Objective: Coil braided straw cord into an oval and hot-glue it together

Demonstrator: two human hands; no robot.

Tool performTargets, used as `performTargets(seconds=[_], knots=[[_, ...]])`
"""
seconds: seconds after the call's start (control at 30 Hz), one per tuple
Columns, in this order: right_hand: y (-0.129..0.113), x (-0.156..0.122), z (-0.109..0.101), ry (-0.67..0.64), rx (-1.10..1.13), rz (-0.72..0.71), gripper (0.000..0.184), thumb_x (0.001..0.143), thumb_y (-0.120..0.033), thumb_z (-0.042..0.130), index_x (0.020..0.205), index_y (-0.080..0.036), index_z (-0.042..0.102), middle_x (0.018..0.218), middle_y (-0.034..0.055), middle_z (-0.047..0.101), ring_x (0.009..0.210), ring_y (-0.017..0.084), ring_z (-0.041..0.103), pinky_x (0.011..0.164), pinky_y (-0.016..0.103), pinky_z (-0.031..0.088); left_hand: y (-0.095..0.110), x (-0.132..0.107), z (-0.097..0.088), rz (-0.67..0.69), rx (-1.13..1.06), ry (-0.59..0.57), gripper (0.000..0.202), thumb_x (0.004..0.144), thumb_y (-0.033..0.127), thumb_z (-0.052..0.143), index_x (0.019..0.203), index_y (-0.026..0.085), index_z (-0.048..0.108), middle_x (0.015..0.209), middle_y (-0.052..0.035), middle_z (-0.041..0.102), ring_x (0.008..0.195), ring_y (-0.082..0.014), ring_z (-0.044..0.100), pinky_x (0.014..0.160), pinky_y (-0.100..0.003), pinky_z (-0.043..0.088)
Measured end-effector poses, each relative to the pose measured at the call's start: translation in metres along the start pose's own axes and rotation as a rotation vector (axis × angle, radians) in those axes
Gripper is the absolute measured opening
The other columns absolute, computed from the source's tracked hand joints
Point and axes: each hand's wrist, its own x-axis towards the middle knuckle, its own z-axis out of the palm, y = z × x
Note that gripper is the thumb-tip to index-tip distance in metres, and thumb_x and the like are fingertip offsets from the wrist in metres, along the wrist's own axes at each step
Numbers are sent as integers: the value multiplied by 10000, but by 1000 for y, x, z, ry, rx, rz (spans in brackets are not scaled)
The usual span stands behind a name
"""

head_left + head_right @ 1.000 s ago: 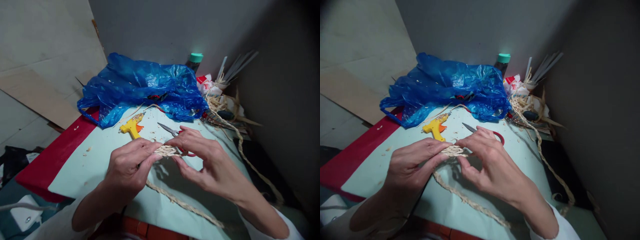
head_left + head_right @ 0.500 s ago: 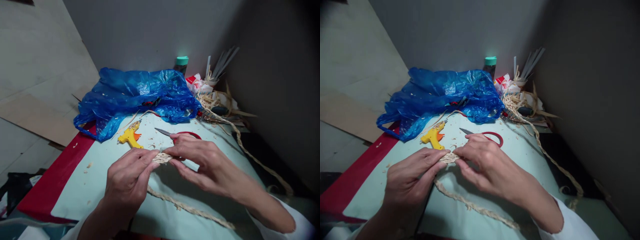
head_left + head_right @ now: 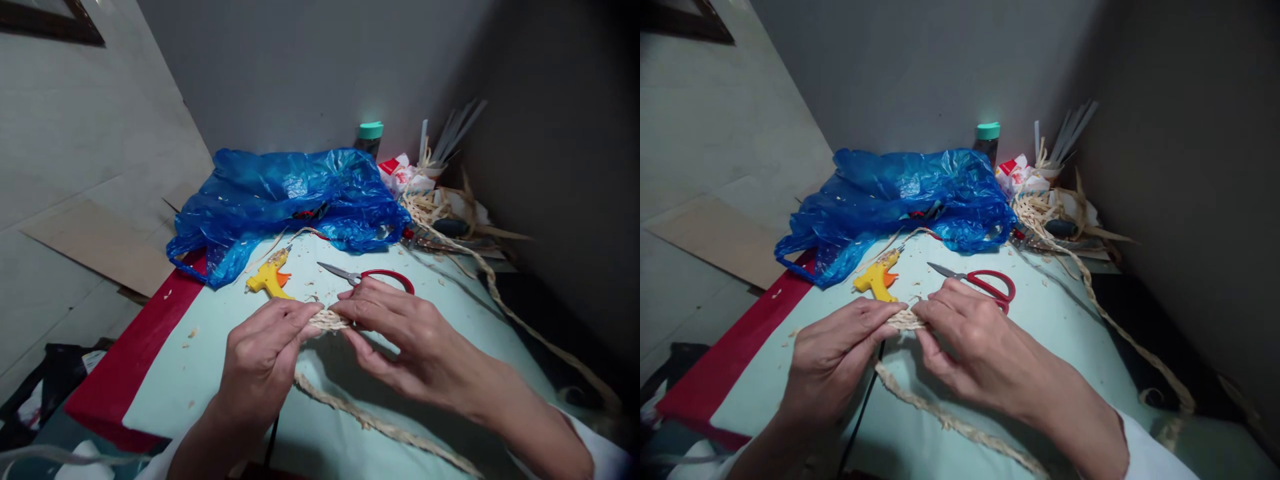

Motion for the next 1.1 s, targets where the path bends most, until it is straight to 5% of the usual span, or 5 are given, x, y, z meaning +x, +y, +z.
performTargets(seconds=[0.3, 0.57, 0.77, 0.9, 1.1], knots=[[8, -5, 11, 122, 165, 78, 117, 898, -104, 639, 1002, -113, 692, 764, 30, 691, 672, 130, 571, 650, 274, 468, 1, -3, -6, 11, 34, -13, 204, 898, 34, 642, 1049, 43, 779, 940, -102, 788, 879, -132, 722, 881, -172, 549], [7, -4, 6, 107, 165, 43, 127, 929, -113, 642, 1047, -151, 668, 837, 31, 729, 731, 136, 636, 763, 293, 529, 0, 0, -15, -60, 14, -30, 225, 866, 114, 709, 1075, 124, 792, 955, -53, 818, 844, -133, 760, 837, -147, 576], [4, -6, -4, 136, 55, 10, 176, 909, -72, 662, 1063, -155, 648, 858, 23, 703, 763, 130, 622, 775, 286, 526, -7, 4, -27, -466, -105, -75, 268, 775, 179, 779, 1030, 251, 823, 986, -6, 832, 870, -159, 777, 782, -157, 592], [2, -3, -10, 140, 31, -10, 204, 894, -34, 667, 1075, -127, 653, 828, 11, 666, 755, 118, 587, 760, 275, 505, -9, 3, -29, -664, -278, -68, 143, 833, 229, 729, 942, 246, 820, 753, 10, 795, 639, -119, 717, 642, -159, 569], [-3, 1, -9, 160, 31, -24, 233, 884, 0, 657, 1090, -109, 654, 838, 26, 656, 732, 111, 535, 706, 265, 486, 6, 7, -21, -519, -252, -10, 330, 792, 138, 760, 1069, 308, 818, 883, 26, 785, 679, -89, 644, 678, -159, 519]])
